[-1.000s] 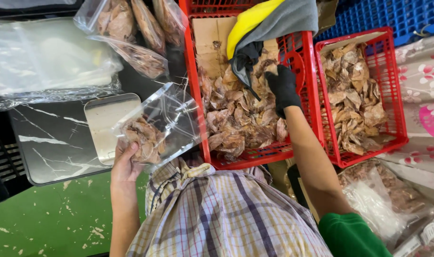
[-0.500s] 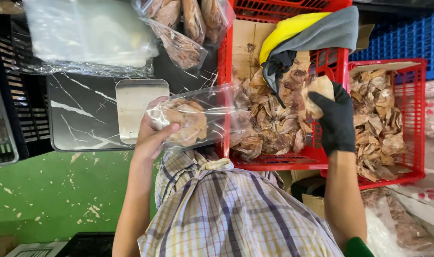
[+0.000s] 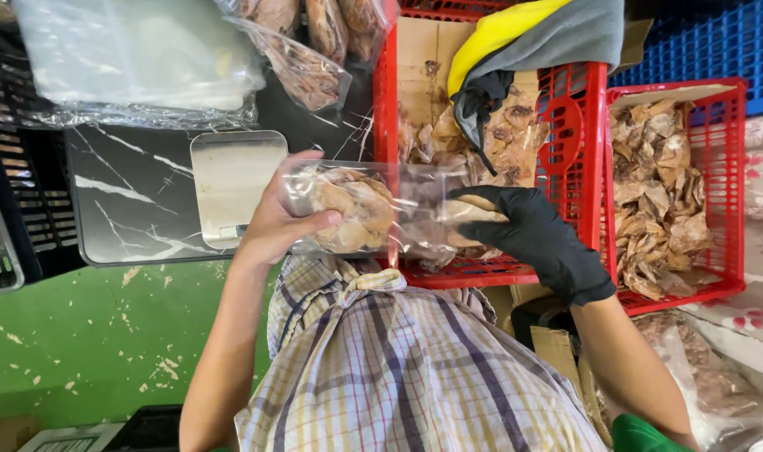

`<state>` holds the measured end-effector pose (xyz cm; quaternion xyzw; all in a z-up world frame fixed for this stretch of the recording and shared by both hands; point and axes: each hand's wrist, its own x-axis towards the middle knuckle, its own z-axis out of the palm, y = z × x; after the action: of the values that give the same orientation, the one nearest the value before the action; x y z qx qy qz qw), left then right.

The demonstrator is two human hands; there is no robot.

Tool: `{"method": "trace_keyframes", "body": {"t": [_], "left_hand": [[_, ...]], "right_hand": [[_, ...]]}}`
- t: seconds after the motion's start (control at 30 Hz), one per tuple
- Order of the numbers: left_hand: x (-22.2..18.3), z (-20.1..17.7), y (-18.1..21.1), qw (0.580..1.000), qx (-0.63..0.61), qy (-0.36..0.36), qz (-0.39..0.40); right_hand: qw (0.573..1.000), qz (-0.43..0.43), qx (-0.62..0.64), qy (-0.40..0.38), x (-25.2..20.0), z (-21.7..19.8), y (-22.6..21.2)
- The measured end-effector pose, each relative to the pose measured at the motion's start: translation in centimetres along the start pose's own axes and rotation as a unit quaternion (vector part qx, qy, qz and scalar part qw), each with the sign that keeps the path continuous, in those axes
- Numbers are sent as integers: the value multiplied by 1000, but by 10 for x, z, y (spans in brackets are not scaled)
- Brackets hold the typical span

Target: The person sorts dried seafood from red crates and puts it into plastic bags by hand, using a small scale to check weights.

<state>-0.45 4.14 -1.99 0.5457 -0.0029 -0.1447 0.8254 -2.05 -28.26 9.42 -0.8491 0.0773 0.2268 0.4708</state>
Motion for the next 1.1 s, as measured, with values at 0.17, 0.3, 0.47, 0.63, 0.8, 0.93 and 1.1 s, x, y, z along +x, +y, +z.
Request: {"method": "trace_keyframes", "body": {"t": [0.17,0.3,0.47,0.63,0.8,0.93,1.1], "left_hand": [[1,3,5,999,42,2,-24],[-8,29,38,972,224,38,-54],[-6,54,35,963,260,72,-28],[-10,62,33,939,337,68,-27],[1,59,37,821,536,-98,170],[13,57,27,804,541,-183,168],[16,65,23,794,560,-163,170]], "right_hand": [[987,44,147,-44,-10,6,-6],[963,58,264,-12,-8,13,22],[886,100,453,-14,-8,31,101],[905,45,417,-78,-7,44,127],[883,133,450,-12,-11,47,77],[862,229,452,14,-9,46,30],[868,205,452,4,1,35,156]]}}
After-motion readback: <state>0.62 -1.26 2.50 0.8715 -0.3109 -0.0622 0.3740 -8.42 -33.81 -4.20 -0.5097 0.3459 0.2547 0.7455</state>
